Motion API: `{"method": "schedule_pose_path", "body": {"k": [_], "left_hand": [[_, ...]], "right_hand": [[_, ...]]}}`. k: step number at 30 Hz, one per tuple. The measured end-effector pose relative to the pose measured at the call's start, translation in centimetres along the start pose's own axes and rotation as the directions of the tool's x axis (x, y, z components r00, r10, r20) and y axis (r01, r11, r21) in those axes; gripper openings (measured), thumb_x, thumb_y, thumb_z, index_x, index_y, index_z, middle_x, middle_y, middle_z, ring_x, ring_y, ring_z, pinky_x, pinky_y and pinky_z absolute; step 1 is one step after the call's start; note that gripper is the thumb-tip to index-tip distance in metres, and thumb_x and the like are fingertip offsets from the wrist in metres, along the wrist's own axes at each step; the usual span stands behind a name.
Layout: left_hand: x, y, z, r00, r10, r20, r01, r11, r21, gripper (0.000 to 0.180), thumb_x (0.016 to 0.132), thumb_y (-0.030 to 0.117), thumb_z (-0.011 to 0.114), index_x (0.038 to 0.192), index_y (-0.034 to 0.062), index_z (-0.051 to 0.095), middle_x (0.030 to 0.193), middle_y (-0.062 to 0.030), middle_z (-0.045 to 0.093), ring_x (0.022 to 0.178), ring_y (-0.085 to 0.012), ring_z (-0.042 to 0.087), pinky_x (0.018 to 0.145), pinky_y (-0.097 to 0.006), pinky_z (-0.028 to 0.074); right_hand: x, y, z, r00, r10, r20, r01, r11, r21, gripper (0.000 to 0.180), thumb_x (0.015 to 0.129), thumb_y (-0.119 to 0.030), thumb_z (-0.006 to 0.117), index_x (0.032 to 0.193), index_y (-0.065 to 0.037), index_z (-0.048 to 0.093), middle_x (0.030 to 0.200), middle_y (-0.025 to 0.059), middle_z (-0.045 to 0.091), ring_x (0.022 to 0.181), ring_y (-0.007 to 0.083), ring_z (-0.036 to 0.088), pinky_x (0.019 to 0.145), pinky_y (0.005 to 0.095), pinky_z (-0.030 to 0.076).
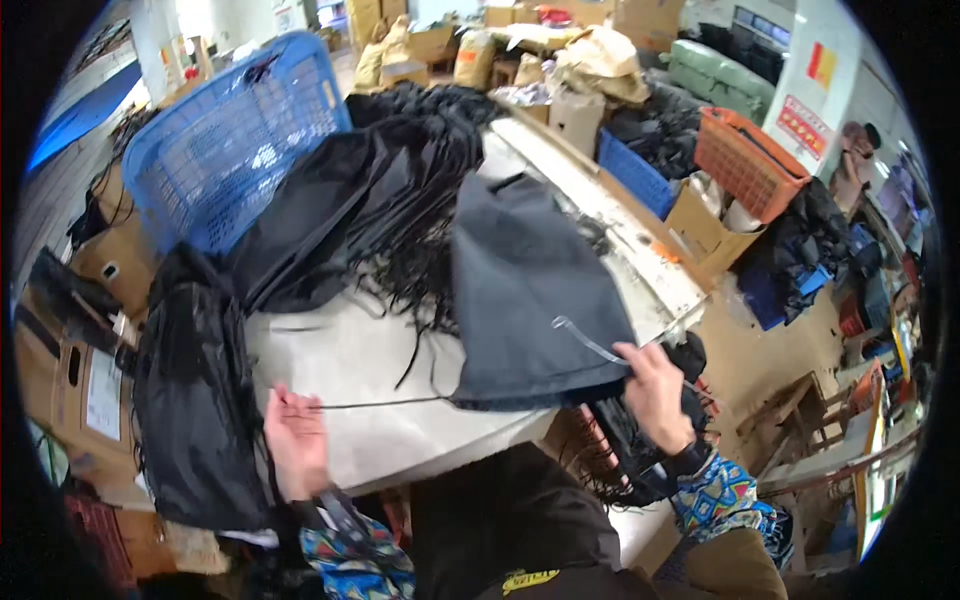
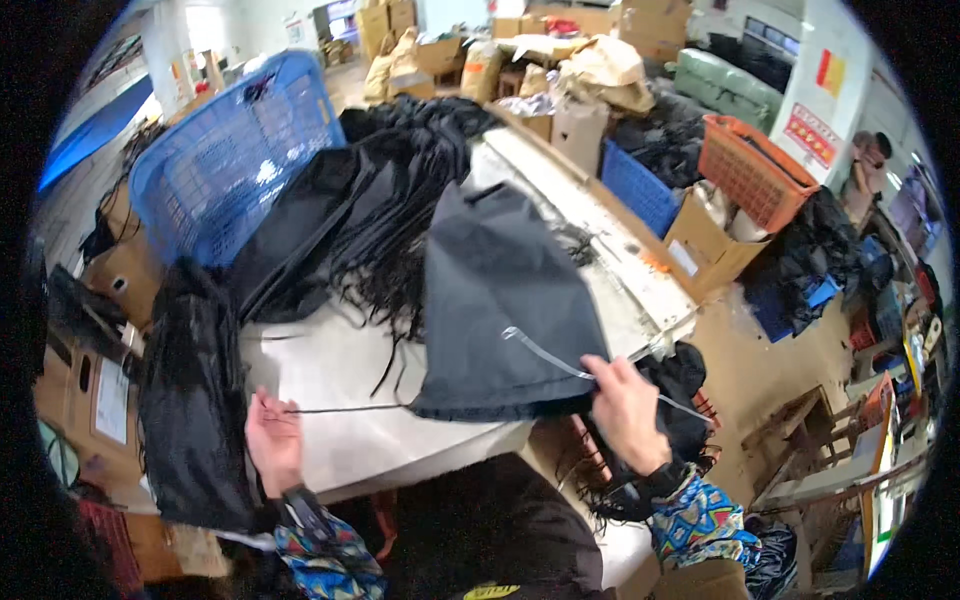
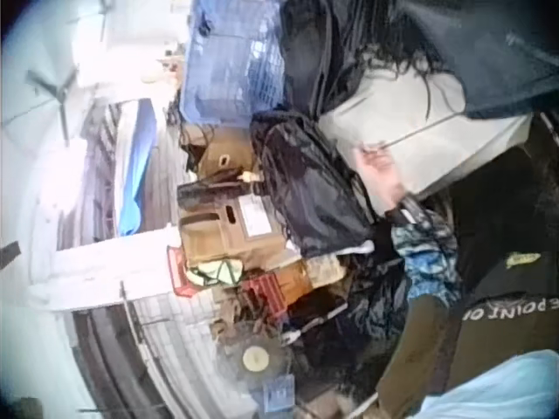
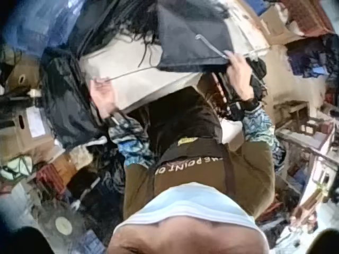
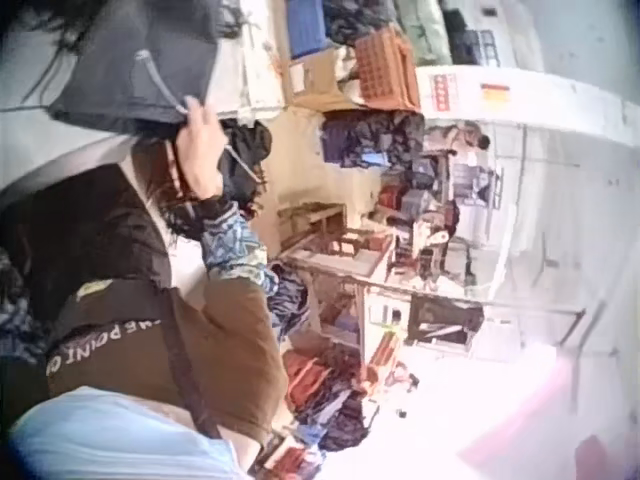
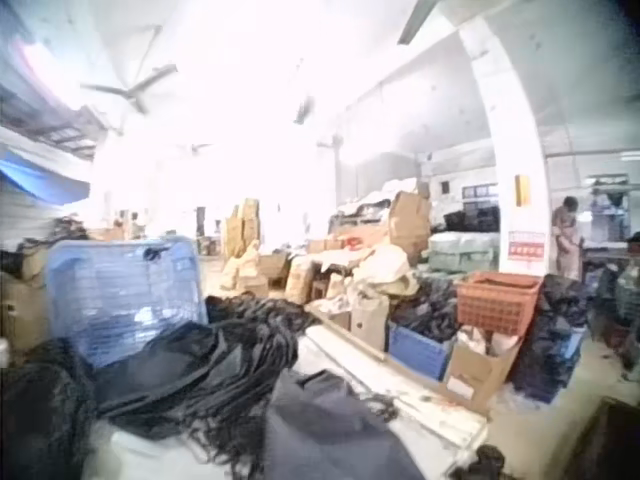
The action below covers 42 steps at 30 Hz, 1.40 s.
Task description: The person threads black drawstrings through the hems of black fabric bags using a metal guide. They pull the strings through, adjust the length, and place the finished bags into a red basket. The process is repeated for multiple bags on a cluttered work table.
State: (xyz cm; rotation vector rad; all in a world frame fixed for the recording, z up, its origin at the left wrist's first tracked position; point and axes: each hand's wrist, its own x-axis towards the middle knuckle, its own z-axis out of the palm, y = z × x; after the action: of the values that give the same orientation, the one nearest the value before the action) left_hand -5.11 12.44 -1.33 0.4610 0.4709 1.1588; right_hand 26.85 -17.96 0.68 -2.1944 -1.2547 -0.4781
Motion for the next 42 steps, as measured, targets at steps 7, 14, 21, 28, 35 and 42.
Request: {"method": "schedule_pose_path", "body": {"k": [7, 14, 21, 28, 35, 42], "left_hand": [[-4.1, -3.0, 2.5, 0.811, 0.495, 0.311, -0.454, 0.198, 0.869, 0.051, 0.079, 0.0, 0.057, 0.129, -0.0023, 0.045, 0.131, -0.0173, 0.047, 0.122, -0.0271, 0.042, 0.104, -0.037, 0.031], [-3.8, -7.3, 7.0, 0.701, -0.368, 0.611, -0.546, 0.276, 0.791, 0.022, 0.085, 0.021, 0.066, 0.096, 0.0023, 0.068, 0.079, -0.0137, 0.067, 0.078, -0.0266, 0.064, 0.071, -0.031, 0.049], [-1.5, 10.9, 9.4, 0.707, -0.392, 0.589, -0.603, 0.101, 0.791, 0.01, 0.076, 0.003, 0.072, 0.084, -0.0031, 0.069, 0.066, -0.0072, 0.062, 0.06, -0.0097, 0.057, 0.053, -0.023, 0.042], [-3.7, 17.4, 6.5, 0.958, -0.215, 0.192, -0.195, 0.009, 0.981, 0.006, 0.079, 0.002, 0.066, 0.083, -0.0019, 0.068, 0.065, -0.004, 0.063, 0.051, -0.0052, 0.052, 0.046, -0.019, 0.039], [-2.8, 18.1, 4.2, 0.971, -0.099, 0.218, -0.169, 0.362, 0.917, 0.005, 0.084, 0.005, 0.063, 0.085, 0.0, 0.062, 0.068, -0.0031, 0.06, 0.048, -0.0058, 0.05, 0.046, -0.017, 0.041], [-1.5, 20.2, 6.2, 0.956, 0.063, 0.286, -0.287, 0.394, 0.873, 0.007, 0.085, 0.008, 0.059, 0.081, 0.002, 0.057, 0.064, -0.0013, 0.055, 0.047, -0.0049, 0.048, 0.04, -0.016, 0.033]], "right_hand": [[1.4, -1.7, -0.2, 0.999, 0.04, 0.002, -0.04, 0.999, 0.01, 0.049, 0.06, 0.01, 0.05, 0.104, -0.009, 0.063, 0.072, 0.0151, 0.047, 0.065, 0.0335, 0.052, 0.057, 0.0394, 0.042], [3.5, -0.2, -1.6, 0.987, -0.003, -0.161, -0.016, 0.993, -0.118, 0.053, 0.061, 0.014, 0.048, 0.106, -0.008, 0.063, 0.079, 0.0151, 0.053, 0.07, 0.0355, 0.057, 0.061, 0.0413, 0.047], [3.2, 3.9, -2.8, 0.979, 0.16, -0.128, -0.174, 0.98, -0.101, 0.056, 0.062, 0.018, 0.044, 0.11, -0.005, 0.062, 0.088, 0.0174, 0.056, 0.084, 0.0358, 0.058, 0.073, 0.0371, 0.046], [3.3, 4.3, -0.3, 0.995, 0.085, -0.057, -0.089, 0.993, -0.076, 0.052, 0.063, 0.015, 0.048, 0.11, -0.002, 0.062, 0.099, 0.0202, 0.063, 0.092, 0.0388, 0.06, 0.079, 0.0386, 0.047], [2.9, 7.2, 0.0, 0.984, 0.179, -0.012, -0.178, 0.968, -0.175, 0.042, 0.07, 0.012, 0.046, 0.107, -0.001, 0.063, 0.092, 0.0233, 0.064, 0.087, 0.0396, 0.061, 0.075, 0.042, 0.047], [2.7, 7.1, -0.5, 0.981, 0.189, -0.034, -0.192, 0.946, -0.26, 0.035, 0.073, 0.01, 0.045, 0.103, 0.0, 0.063, 0.089, 0.0242, 0.063, 0.083, 0.041, 0.06, 0.071, 0.0424, 0.047]]}}
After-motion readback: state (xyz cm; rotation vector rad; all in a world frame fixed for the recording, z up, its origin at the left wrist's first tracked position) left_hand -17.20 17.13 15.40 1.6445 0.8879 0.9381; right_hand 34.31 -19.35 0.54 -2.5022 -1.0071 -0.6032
